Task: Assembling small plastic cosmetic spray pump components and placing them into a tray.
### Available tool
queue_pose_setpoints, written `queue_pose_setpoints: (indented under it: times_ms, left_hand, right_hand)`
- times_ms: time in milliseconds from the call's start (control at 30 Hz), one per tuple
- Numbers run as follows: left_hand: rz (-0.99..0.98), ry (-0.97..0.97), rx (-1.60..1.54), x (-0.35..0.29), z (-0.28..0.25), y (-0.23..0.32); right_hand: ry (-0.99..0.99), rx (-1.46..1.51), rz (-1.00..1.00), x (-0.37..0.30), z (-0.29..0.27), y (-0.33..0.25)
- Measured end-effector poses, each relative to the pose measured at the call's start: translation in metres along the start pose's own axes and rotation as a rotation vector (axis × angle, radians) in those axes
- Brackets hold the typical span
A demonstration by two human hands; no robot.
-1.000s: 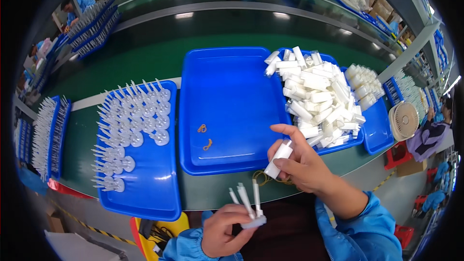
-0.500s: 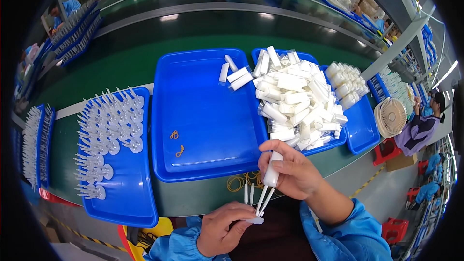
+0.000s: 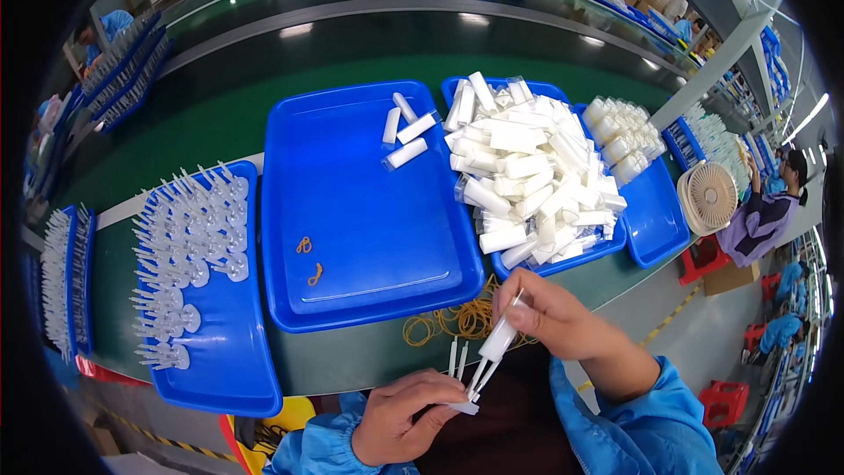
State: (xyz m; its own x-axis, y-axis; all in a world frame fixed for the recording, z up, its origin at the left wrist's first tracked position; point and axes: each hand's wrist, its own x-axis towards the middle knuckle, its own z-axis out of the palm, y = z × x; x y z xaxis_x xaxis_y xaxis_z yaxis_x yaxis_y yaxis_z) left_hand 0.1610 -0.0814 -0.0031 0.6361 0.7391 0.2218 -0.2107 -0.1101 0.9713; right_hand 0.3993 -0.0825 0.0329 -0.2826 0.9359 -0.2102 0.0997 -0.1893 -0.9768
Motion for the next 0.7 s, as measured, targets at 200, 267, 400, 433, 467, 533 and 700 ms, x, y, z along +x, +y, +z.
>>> queue_pose_setpoints:
  times_ms: [200, 267, 400, 433, 467, 533, 700]
  left_hand:
    - [0.141, 0.083, 0.146, -0.005, 0.003, 0.005]
    - [0.108, 0.202, 0.067, -0.012, 0.006, 0.000]
    - [0.188, 0.238, 0.108, -0.016, -0.001, 0.006]
    - [0.197, 0.250, 0.112, -0.019, -0.004, 0.006]
    - [0.206, 0.263, 0.116, -0.021, -0.007, 0.007]
    - [0.171, 0.395, -0.038, -0.027, -0.005, 0.001]
    - [0.268, 0.553, 0.056, -0.012, -0.022, 0.006]
  right_hand:
    - [-0.122, 0.009, -0.126, -0.004, 0.011, -0.006]
    - [-0.126, -0.223, -0.174, -0.004, 0.019, -0.008]
    - [-0.209, -0.274, -0.236, 0.001, 0.044, -0.014]
    - [-0.277, -0.400, -0.287, 0.009, 0.043, -0.022]
    - [-0.343, -0.527, -0.337, 0.019, 0.038, -0.033]
    - [-0.460, -0.757, -0.417, 0.050, 0.030, -0.057]
    - [0.051, -1.425, -0.500, 0.156, -0.002, -0.061]
